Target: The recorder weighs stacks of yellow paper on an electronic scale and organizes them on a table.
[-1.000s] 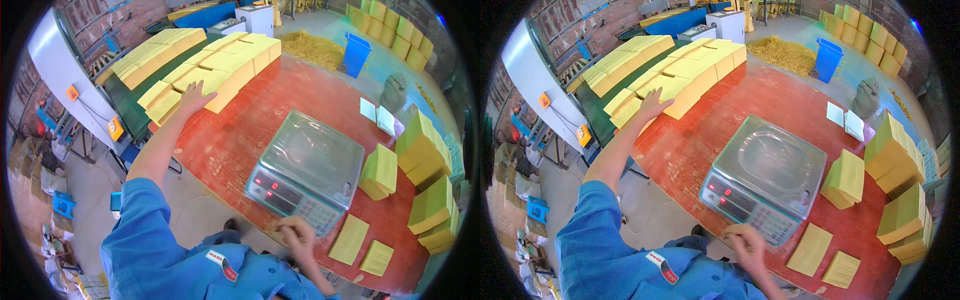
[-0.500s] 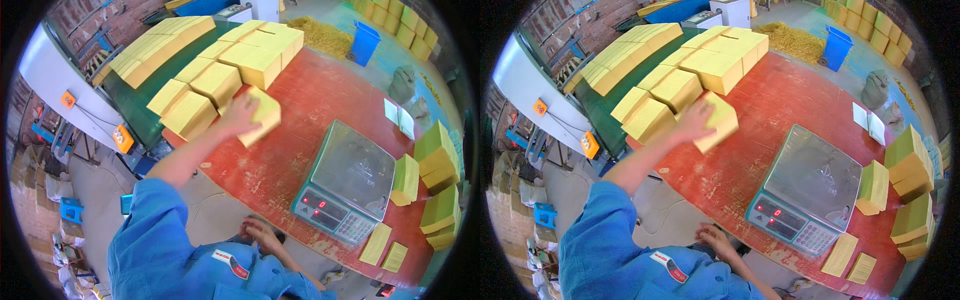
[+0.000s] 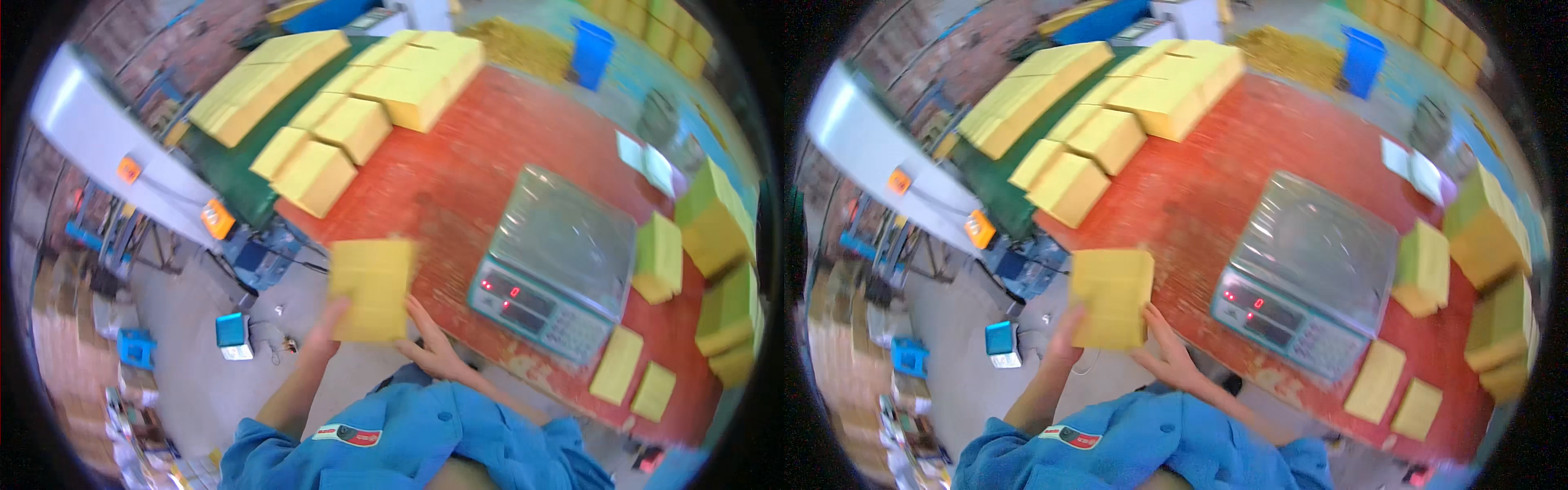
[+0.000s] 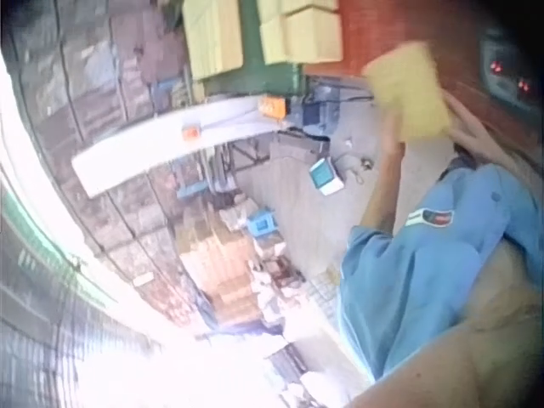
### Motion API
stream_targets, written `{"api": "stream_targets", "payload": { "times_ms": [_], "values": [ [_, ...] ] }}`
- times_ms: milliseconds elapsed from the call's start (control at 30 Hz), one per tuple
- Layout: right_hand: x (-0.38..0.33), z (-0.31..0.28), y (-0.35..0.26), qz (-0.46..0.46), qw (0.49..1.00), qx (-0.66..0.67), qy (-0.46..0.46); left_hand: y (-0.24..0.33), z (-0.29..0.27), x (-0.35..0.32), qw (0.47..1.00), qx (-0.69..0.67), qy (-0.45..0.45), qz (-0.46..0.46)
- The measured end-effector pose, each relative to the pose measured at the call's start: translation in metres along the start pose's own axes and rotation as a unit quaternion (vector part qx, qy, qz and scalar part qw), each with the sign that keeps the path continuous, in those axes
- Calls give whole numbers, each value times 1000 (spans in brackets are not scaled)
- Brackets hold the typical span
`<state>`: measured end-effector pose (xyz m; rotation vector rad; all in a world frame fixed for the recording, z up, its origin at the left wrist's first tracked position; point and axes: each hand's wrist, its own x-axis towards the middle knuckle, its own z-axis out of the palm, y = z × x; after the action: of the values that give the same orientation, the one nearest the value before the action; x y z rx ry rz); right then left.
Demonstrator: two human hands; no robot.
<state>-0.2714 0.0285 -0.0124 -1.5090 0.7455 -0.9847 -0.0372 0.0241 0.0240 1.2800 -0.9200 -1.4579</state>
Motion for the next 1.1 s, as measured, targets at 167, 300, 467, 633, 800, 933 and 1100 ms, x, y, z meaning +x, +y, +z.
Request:
{"api": "stream_targets", "payload": {
  "times_ms": [167,300,467,633,800,933,1100],
  "values": [
    [5,-72,-115,-103,933,-337,72,33,108,8,938,-331,-99,22],
    [8,-139,-158,-139,831,-491,221,52,217,64,867,-416,-275,14],
    [14,-224,-164,-58,782,-561,266,32,316,112,819,-502,-255,-109],
    [-4,-213,-166,-4,778,-566,274,40,255,101,794,-354,-393,-298],
    [20,-167,-175,88,688,-683,231,110,116,233,916,236,-305,-108],
    [36,-129,-183,-17,690,-635,345,159,83,415,654,632,109,401],
    [84,-78,-159,-50,768,-514,379,179,110,525,645,721,68,244]
  ]
}}
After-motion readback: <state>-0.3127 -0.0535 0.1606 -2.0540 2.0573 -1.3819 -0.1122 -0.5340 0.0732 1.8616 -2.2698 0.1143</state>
